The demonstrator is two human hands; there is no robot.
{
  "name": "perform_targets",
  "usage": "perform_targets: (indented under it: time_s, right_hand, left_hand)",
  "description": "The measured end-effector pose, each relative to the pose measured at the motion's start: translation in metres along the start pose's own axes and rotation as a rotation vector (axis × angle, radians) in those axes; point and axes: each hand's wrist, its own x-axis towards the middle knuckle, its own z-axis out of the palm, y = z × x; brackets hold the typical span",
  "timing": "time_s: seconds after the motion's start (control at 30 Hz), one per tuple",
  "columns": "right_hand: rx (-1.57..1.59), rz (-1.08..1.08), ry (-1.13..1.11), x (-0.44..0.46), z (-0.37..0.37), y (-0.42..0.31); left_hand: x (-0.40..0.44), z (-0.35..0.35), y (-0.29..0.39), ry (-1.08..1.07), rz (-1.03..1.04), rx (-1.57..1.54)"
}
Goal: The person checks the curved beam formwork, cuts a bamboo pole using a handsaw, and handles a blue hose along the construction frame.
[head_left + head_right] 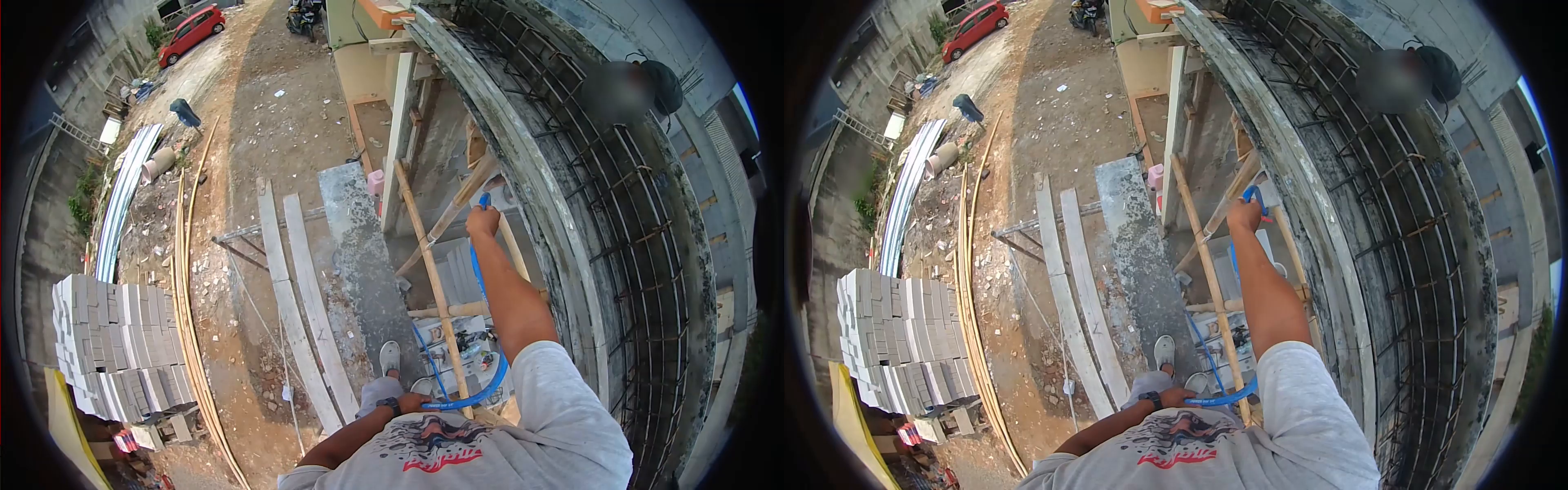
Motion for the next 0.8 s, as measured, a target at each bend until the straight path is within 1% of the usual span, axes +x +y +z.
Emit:
perform_targets:
  time_s: [0.07,0.1,0.17,0.23,0.27,0.37,0.47,0.57,0.6,0.7,0.73,0.8]
  right_hand:
    - [-0.172,0.063,-0.154,0.009,-0.007,-0.001]
    - [-0.26,0.084,-0.234,0.012,-0.012,-0.005]
    - [-0.428,0.249,-0.484,-0.038,-0.035,-0.049]
    - [-0.579,0.162,-0.424,-0.093,-0.055,-0.087]
    - [-0.653,0.116,-0.393,-0.107,-0.06,-0.094]
    - [-0.706,0.124,-0.421,-0.096,-0.069,-0.088]
    - [-0.693,0.127,-0.308,-0.076,-0.084,-0.081]
    - [-0.745,0.071,-0.248,-0.047,-0.094,-0.06]
    - [-0.745,0.085,-0.232,-0.042,-0.097,-0.06]
    - [-0.809,0.054,-0.243,-0.034,-0.099,-0.057]
    - [-0.813,0.038,-0.271,-0.031,-0.098,-0.051]
    - [-0.819,0.014,-0.329,-0.024,-0.096,-0.033]
  left_hand:
    - [0.0,-0.003,-0.002,0.024,0.016,-0.04]
    - [0.003,-0.006,-0.002,-0.008,-0.004,-0.022]
    - [0.006,-0.01,-0.004,-0.075,-0.045,0.017]
    - [0.011,-0.012,-0.01,-0.087,-0.026,-0.023]
    - [0.013,-0.014,-0.011,-0.091,-0.016,-0.042]
    - [0.021,-0.018,-0.011,-0.127,-0.06,0.015]
    - [0.025,-0.023,-0.012,-0.154,-0.021,0.039]
    - [0.029,-0.015,-0.028,-0.113,0.011,0.031]
    - [0.029,-0.015,-0.03,-0.106,0.02,-0.015]
    - [0.026,-0.018,-0.032,-0.106,0.039,0.026]
    - [0.023,-0.018,-0.032,-0.088,0.005,0.017]
    - [0.01,-0.037,-0.005,-0.075,-0.024,0.037]
